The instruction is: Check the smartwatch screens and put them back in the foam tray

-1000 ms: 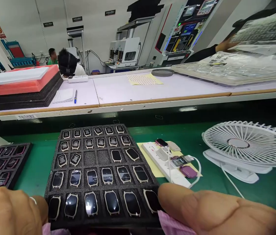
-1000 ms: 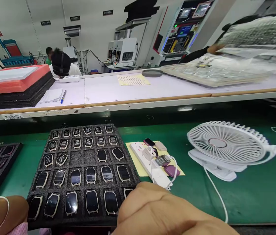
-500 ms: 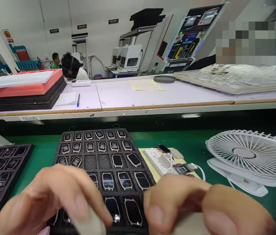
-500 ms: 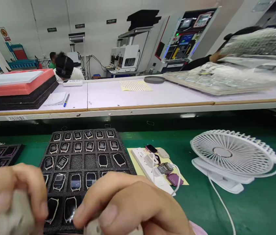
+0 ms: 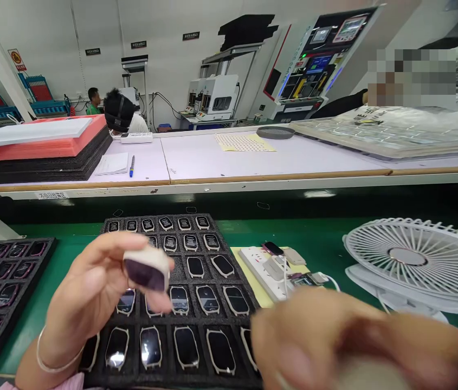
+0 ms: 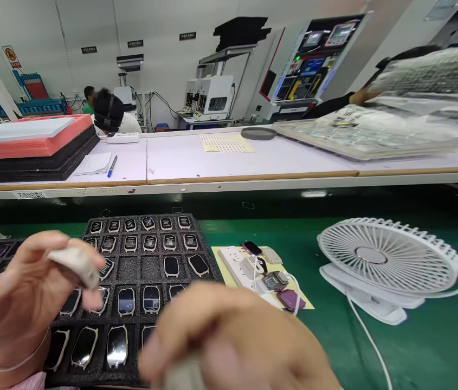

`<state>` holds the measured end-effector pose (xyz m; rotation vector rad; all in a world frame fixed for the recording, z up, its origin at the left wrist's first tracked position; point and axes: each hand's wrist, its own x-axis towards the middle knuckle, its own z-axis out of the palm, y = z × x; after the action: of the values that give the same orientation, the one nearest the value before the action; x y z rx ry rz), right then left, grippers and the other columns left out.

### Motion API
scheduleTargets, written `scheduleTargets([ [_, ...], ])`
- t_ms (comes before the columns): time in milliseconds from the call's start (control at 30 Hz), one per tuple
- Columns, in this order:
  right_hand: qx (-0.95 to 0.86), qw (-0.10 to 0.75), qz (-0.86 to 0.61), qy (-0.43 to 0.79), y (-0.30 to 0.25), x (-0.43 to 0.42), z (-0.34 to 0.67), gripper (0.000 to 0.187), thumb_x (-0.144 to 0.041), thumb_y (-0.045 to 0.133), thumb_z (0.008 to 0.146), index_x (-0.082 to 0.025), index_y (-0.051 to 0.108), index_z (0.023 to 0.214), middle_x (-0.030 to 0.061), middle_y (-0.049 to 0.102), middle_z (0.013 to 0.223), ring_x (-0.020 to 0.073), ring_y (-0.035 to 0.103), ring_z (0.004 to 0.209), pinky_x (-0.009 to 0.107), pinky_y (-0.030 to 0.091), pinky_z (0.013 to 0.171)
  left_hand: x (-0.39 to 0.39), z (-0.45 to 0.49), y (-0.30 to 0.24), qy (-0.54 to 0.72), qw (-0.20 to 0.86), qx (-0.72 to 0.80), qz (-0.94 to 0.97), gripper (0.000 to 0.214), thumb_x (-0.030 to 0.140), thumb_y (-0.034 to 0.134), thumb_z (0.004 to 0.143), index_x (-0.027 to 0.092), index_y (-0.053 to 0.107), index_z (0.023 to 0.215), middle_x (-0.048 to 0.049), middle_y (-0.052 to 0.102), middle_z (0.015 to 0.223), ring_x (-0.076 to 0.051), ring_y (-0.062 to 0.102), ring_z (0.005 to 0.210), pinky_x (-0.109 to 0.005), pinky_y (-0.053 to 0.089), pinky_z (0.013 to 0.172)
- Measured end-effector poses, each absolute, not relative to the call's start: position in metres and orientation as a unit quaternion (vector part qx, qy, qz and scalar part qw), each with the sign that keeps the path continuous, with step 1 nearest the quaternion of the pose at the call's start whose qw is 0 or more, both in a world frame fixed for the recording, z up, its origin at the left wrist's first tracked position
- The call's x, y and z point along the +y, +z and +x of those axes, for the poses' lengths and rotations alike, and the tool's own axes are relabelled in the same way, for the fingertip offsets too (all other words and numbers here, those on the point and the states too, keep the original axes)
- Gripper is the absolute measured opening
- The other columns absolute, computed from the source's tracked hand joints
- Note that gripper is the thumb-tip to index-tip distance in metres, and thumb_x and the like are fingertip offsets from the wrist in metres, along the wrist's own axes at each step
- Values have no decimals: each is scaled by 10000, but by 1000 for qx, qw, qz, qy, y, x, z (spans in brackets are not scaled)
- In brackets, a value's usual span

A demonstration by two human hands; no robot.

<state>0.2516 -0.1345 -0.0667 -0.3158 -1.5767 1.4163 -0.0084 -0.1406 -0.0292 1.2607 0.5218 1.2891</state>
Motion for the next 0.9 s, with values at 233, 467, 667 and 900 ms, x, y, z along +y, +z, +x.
scheduleTargets([
  [233,-539,493,-160,663,-60,-66,196,346,-321,686,889,-260,645,1226,75,721,1066,187,705,714,389,584,720,-96,4,-57,631,413,320,573,409,179,751,821,283,634,1198,-15,705,1021,-110,701,730,-249,621,731],
  [467,-570,494,-197,626,-74,-44,189,483,-214,708,827,-245,564,1287,50,696,1036,140,664,676,323,551,649,-74,6,-65,626,408,346,568,409,228,774,781,227,604,1153,-13,682,941,-96,645,659,-259,611,675],
  [667,-573,496,-207,619,-75,-43,187,482,-153,697,779,-237,577,1238,28,665,981,130,641,667,314,532,647,-71,8,-69,607,433,343,571,441,200,738,795,219,588,1210,-38,696,1019,-123,708,714,-298,629,750],
  [900,-568,498,-223,616,-74,-42,184,340,-177,701,781,-222,602,1103,-4,621,892,103,583,606,289,494,602,-71,9,-71,590,465,351,559,411,208,671,822,196,606,1228,-58,718,1017,-165,745,717,-338,649,744],
])
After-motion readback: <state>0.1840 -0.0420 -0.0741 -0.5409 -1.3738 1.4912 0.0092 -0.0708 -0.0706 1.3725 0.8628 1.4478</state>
